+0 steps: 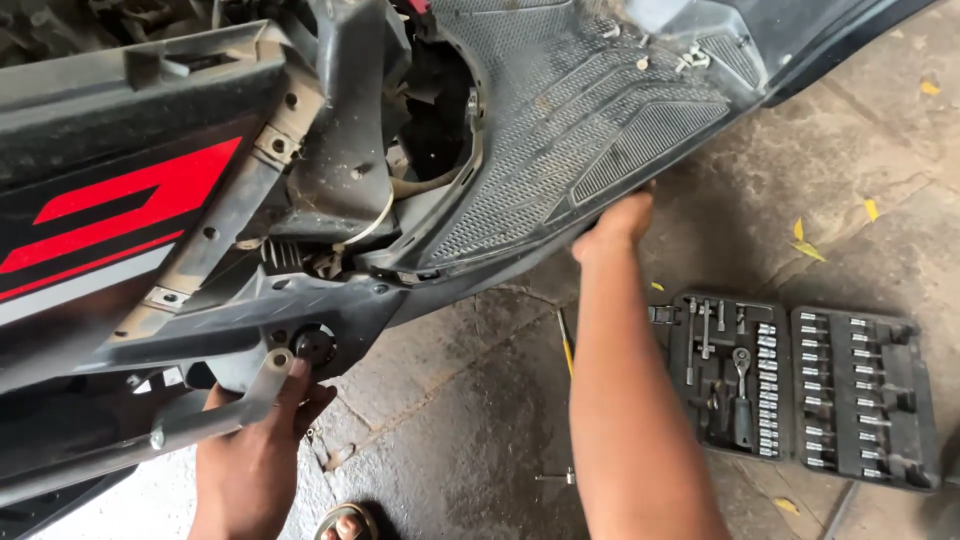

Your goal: The person is using various hand tools like a screwdriver, socket wrench, and pliers to repair or disassemble parts of a scooter's body and engine area.

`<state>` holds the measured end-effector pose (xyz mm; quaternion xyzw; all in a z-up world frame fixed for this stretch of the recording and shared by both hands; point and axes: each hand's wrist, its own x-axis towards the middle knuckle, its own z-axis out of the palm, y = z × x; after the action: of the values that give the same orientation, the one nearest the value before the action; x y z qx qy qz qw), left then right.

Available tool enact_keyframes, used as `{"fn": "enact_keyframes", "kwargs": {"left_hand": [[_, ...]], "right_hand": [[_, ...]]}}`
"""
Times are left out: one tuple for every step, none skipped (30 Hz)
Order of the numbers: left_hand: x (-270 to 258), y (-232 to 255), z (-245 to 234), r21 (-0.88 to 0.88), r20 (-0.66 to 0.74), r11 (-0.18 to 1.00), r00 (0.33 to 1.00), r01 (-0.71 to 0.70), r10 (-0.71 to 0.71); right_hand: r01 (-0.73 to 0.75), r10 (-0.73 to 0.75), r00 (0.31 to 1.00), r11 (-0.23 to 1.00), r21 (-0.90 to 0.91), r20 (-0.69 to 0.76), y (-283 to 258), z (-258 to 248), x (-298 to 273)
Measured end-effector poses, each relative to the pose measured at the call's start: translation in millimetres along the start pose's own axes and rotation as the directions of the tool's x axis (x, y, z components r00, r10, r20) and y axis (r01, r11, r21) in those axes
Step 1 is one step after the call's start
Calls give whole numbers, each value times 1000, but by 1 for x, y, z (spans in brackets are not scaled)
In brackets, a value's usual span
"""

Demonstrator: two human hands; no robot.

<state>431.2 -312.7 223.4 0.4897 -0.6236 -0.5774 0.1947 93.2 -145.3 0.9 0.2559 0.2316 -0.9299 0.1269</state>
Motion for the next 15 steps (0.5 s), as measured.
{"fn": "enact_keyframes", "kwargs": {"left_hand": [[1,-1,-1,-3,-3,1000,1000,-1,1],[2,-1,-2,3,-4,1000,1000,-9,9],[2,-2,-4,14,-2,1000,1000,-13,13],[3,-4,-6,15,-3,1000,1000,-11,11],[3,-7,-6,1,5,1000,1000,-26,26],[4,-9,-7,-13,13,999,999,-41,42],[4,-10,-8,-12,18,999,999,-39,40],[4,-11,-8,-32,18,998,999,-48,49],[6,-11,-8,-52,20,997,998,-59,60],[8,-13,-9,-52,28,997,998,-59,60],[9,-15,-10,-45,12,998,999,-48,49],[11,-17,-10,-37,-4,999,999,-38,37],[14,-22,-11,-40,8,999,999,-31,31],[17,-26,-11,-50,-3,998,999,-43,43],[23,-29,-10,-61,-14,996,998,-62,62]], "right_hand": [[-2,2,1000,1000,-2,4,1,1,2],[-21,21,999,1000,9,28,1,2,5],[-41,40,998,999,21,46,2,0,5],[-43,42,998,999,20,44,5,-2,7],[-19,19,999,1000,-1,31,7,-4,9],[3,-3,1000,1000,-22,19,8,-7,11],[7,-7,1000,1000,-22,15,9,-7,9],[18,-17,1000,999,-38,10,9,-7,7],[31,-31,999,998,-53,6,9,-6,7],[38,-38,999,998,-51,4,11,-4,6],[28,-27,1000,999,-45,11,13,-4,5],[18,-17,1000,999,-38,18,15,-3,5],[29,-28,1000,999,-43,12,14,-8,7],[13,-12,1000,999,-41,18,13,-13,10],[0,1,1000,999,-36,29,11,-13,15]]}}
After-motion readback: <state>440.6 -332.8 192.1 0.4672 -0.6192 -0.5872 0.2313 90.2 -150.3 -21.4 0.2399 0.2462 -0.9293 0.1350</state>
